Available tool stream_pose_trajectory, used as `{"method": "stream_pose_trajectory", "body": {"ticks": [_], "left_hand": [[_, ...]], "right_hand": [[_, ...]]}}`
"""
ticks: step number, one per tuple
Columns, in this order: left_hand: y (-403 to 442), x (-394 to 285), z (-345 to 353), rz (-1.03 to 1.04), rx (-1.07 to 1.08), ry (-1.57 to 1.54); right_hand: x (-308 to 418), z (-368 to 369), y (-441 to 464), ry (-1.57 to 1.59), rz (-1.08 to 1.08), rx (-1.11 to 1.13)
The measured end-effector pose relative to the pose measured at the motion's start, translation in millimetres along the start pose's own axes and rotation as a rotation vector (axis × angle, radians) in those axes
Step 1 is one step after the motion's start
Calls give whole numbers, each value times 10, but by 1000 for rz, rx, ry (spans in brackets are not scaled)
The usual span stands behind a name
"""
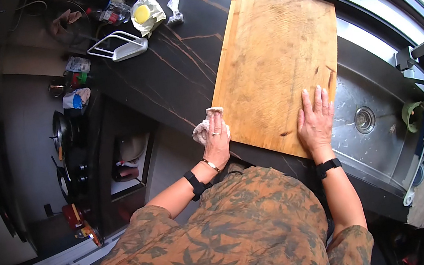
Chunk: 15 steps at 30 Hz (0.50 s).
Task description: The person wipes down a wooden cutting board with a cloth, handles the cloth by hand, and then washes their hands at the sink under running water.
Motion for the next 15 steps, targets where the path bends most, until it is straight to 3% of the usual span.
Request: {"method": "stream_pose_trajectory", "body": {"ticks": [7, 15], "left_hand": [[686, -38, -6, 144, -59, 83], [1979, 90, 322, 114, -136, -21]], "right_hand": [[-24, 37, 17, 15, 11, 30], [-28, 3, 30, 53, 18, 41]]}}
Point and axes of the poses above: each hand's wrist, its own y-axis towards the middle knuckle, its own z-axis out of the palm, x = y × z, the point moved 9 cm from there along y, towards the middle knuckle, and after that the axes turned 2 degrees about y, right-handed, at the moved point
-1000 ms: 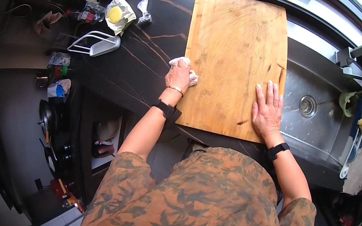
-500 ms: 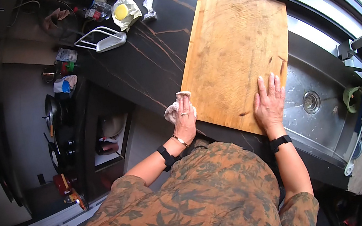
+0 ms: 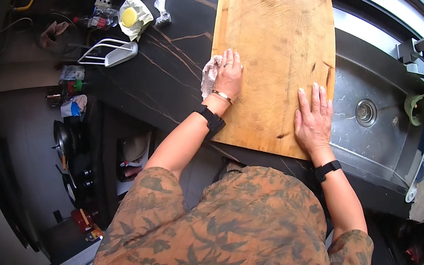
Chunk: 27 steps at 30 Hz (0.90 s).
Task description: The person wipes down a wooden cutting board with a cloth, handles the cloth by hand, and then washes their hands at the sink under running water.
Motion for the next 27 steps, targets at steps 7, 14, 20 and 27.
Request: {"method": "stream_pose_trajectory", "body": {"ticks": [7, 14, 20, 27], "left_hand": [[245, -20, -512, 38, 34, -235], [-341, 204, -541, -134, 5, -21], [-1082, -418, -856, 63, -31, -201], [-640, -196, -560, 6, -60, -230]], "right_hand": [[-35, 1, 9, 7, -4, -38], [-16, -25, -22, 10, -7, -62], [-39, -7, -20, 26, -6, -53], [-16, -14, 15, 30, 8, 4]]}}
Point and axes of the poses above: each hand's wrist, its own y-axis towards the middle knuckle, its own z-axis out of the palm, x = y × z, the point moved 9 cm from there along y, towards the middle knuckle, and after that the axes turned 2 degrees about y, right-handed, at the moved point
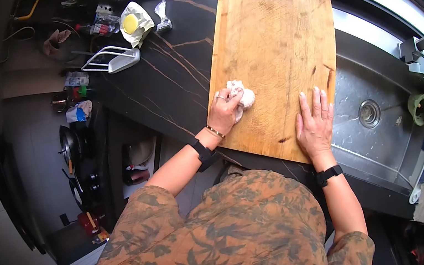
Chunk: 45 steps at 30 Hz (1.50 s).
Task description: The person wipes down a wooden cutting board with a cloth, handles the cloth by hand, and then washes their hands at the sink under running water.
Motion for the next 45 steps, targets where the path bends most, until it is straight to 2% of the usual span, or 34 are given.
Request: {"method": "stream_pose_trajectory", "body": {"ticks": [5, 8, 9, 11, 13, 14, 15, 17, 19, 22, 25, 26, 27, 29, 37, 42, 44, 45], "left_hand": [[1064, 313, 229, -113, -128, 100], [1616, 568, 456, -109, -141, 159], [1799, 654, 528, -122, -131, 157], [2142, 827, 699, -221, 23, 228], [2434, 839, 700, -214, 24, 262], [2549, 872, 705, -278, 64, 255], [2678, 966, 792, -276, 67, 273], [2909, 1031, 805, -191, -87, 318], [3200, 1050, 963, -75, 41, 537], [3321, 1050, 1020, -93, 95, 603], [3057, 733, 821, -32, 118, 551], [2911, 657, 757, -10, -6, 482], [2757, 767, 869, -47, -35, 317], [2437, 689, 972, -94, 191, 281], [567, -347, 395, 136, 97, 42], [-437, -803, 104, 158, 214, -6], [-670, -870, 47, 158, 280, -5], [-631, -881, 14, 171, 239, -5]], "right_hand": [[-5, 17, 9, -4, 10, 19], [-18, 15, 18, -12, 14, 29], [-18, 16, 22, -13, 18, 36], [4, -18, 37, 1, 23, 26], [26, -74, 66, 36, 30, 13], [22, -68, 67, 34, 30, 16], [12, -45, 65, 18, 30, 33], [-17, 2, 55, -19, 32, 66], [-19, 10, 59, -22, 38, 69], [-25, 8, 55, -4, 39, 67], [-14, -3, 55, -15, 40, 64], [-5, -13, 57, -15, 37, 57], [0, -23, 53, -14, 33, 49], [2, -32, 39, -14, 28, 33], [-1, 0, -12, -15, 7, -14], [-1, 11, -45, -18, -15, -51], [0, 3, -38, -12, -20, -64], [-3, 4, -35, -14, -18, -57]]}}
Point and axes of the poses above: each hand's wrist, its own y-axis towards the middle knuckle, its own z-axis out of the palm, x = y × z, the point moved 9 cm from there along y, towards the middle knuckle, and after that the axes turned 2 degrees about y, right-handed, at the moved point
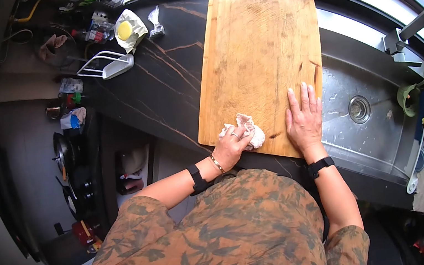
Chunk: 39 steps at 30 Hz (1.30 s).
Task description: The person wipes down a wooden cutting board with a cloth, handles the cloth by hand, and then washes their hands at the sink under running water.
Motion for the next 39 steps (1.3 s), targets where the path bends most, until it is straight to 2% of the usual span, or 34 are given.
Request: {"method": "stream_pose_trajectory", "body": {"ticks": [2, 4, 8, 10, 18, 23, 26, 27, 30, 34, 35, 38, 39], "left_hand": [[121, 16, -60, 30, -76, 6], [390, 115, 8, 11, -66, 7], [1170, 404, 57, -35, -254, 52], [1578, 547, 79, -56, -265, 76], [3008, 1270, 379, -185, -161, 238], [3531, 1485, 371, -240, -115, 277], [3824, 1645, 386, -291, -156, 289], [3917, 1691, 420, -307, -107, 336], [3998, 1716, 417, -316, -106, 329], [3745, 1449, 385, -188, -199, 436], [3693, 1498, 581, -146, -219, 376], [3178, 1057, 469, -57, -132, 283], [2984, 931, 472, 24, -196, 291]], "right_hand": [[-7, 7, 6, -6, 11, 16], [-13, 6, 3, 1, 19, 27], [-9, 3, 23, 14, 20, 43], [-16, 12, 24, 13, 26, 59], [-31, 10, 61, 27, 50, 119], [-36, 10, 79, 39, 47, 122], [-46, 20, 82, 34, 55, 127], [-48, 22, 82, 33, 55, 133], [-51, 3, 83, 50, 63, 138], [-28, -22, 89, 45, 54, 108], [-24, -30, 87, 45, 48, 97], [-24, -34, 70, 36, 33, 75], [-19, -31, 58, 31, 28, 70]]}}
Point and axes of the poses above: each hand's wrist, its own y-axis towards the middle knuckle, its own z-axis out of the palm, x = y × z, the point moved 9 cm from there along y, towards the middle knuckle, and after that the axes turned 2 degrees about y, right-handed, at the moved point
